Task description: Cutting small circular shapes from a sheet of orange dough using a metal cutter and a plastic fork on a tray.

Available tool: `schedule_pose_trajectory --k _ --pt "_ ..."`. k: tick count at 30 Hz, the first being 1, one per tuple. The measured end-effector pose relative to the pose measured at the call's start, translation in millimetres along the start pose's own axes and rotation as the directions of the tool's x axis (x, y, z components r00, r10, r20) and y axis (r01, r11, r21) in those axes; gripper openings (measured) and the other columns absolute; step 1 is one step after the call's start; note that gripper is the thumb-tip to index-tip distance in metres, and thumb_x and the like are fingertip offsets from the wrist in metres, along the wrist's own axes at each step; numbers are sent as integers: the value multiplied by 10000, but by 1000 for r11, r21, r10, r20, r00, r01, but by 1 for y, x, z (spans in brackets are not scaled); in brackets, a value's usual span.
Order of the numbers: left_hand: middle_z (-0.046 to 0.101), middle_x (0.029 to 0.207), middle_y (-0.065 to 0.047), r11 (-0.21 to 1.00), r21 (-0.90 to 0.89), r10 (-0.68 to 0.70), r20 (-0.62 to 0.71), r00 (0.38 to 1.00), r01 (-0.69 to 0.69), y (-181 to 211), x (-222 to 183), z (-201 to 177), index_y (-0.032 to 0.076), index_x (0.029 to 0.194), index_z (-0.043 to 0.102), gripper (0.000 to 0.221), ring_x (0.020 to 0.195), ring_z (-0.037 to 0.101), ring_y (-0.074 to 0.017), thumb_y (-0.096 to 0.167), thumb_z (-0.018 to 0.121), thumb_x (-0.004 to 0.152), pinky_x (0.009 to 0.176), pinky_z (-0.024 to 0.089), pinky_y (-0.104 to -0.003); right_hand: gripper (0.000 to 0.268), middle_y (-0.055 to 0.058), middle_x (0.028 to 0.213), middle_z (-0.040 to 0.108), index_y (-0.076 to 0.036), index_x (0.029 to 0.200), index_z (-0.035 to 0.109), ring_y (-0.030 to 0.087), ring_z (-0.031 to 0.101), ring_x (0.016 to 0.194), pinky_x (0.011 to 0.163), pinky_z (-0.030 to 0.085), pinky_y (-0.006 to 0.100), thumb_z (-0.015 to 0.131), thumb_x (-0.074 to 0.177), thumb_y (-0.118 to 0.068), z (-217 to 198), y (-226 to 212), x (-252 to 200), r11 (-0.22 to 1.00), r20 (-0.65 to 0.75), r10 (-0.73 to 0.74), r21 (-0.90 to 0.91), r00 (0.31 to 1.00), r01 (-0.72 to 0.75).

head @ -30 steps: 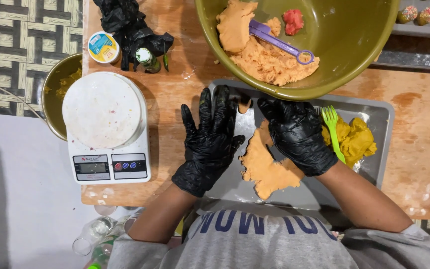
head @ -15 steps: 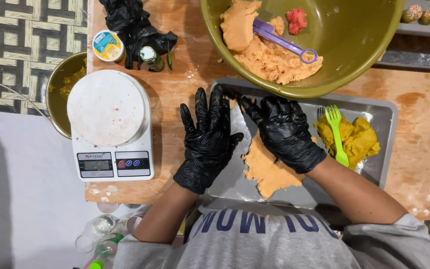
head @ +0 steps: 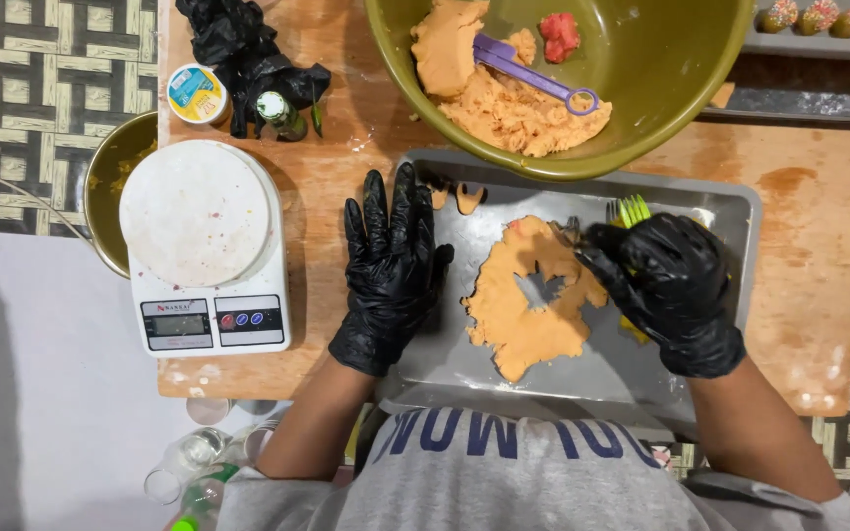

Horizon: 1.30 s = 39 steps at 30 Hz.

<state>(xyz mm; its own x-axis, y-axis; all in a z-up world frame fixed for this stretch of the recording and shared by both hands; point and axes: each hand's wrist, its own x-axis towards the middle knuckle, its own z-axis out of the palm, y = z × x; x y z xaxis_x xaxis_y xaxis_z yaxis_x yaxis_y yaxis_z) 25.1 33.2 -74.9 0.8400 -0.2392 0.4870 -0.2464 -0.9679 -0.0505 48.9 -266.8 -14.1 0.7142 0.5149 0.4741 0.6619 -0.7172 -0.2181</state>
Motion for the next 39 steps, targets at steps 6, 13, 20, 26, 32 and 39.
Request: schedule_pose_trajectory --k 6,13,20,26,32,39 --pt "542 1457 -221 972 -210 92 -79 993 -107 13 -9 -19 -4 1346 646 417 1383 476 -446 295 631 1055 1156 359 -657 598 77 1139 736 -135 1527 632 295 689 948 794 561 414 635 978 102 -11 15 -41 980 142 98 -188 985 -70" --pt "474 1541 -191 808 -527 357 87 930 -261 66 -38 -26 109 1452 545 777 1428 423 -453 602 658 861 1185 338 -585 303 188 1021 723 -22 1207 794 386 703 916 802 613 457 798 936 -157 10 45 -69 973 -88 -78 -224 993 57" --pt "136 1671 -276 851 -503 419 484 769 -147 80 -35 -37 14 1622 151 1133 1488 114 -588 698 633 858 1224 89 -661 314 222 1157 692 89 1249 692 381 650 1151 983 521 333 628 1026 -122 26 -1 -25 982 -48 34 185 998 -25" --pt "43 1688 -243 864 -500 390 582 714 -64 65 -18 -51 41 1622 114 1195 1464 114 -620 728 673 819 1203 150 -666 389 357 1130 677 90 1282 681 527 647 1041 869 572 532 791 924 -15 75 13 -28 942 7 140 307 990 -136" --pt "201 1645 -295 860 -504 329 429 841 -80 65 -34 -19 -2 1598 205 1124 1489 222 -537 787 532 866 1211 229 -606 514 93 1184 679 -168 1372 679 346 672 1085 885 585 425 755 870 -93 56 27 -18 915 189 229 293 955 -278" --pt "567 1444 -115 847 -527 34 183 982 69 66 -19 -2 169 1490 511 748 1350 542 -309 621 637 908 1070 503 -425 464 186 1182 661 -2 1389 653 355 669 1086 892 560 438 717 929 -14 34 -2 -14 797 65 148 583 987 -158"
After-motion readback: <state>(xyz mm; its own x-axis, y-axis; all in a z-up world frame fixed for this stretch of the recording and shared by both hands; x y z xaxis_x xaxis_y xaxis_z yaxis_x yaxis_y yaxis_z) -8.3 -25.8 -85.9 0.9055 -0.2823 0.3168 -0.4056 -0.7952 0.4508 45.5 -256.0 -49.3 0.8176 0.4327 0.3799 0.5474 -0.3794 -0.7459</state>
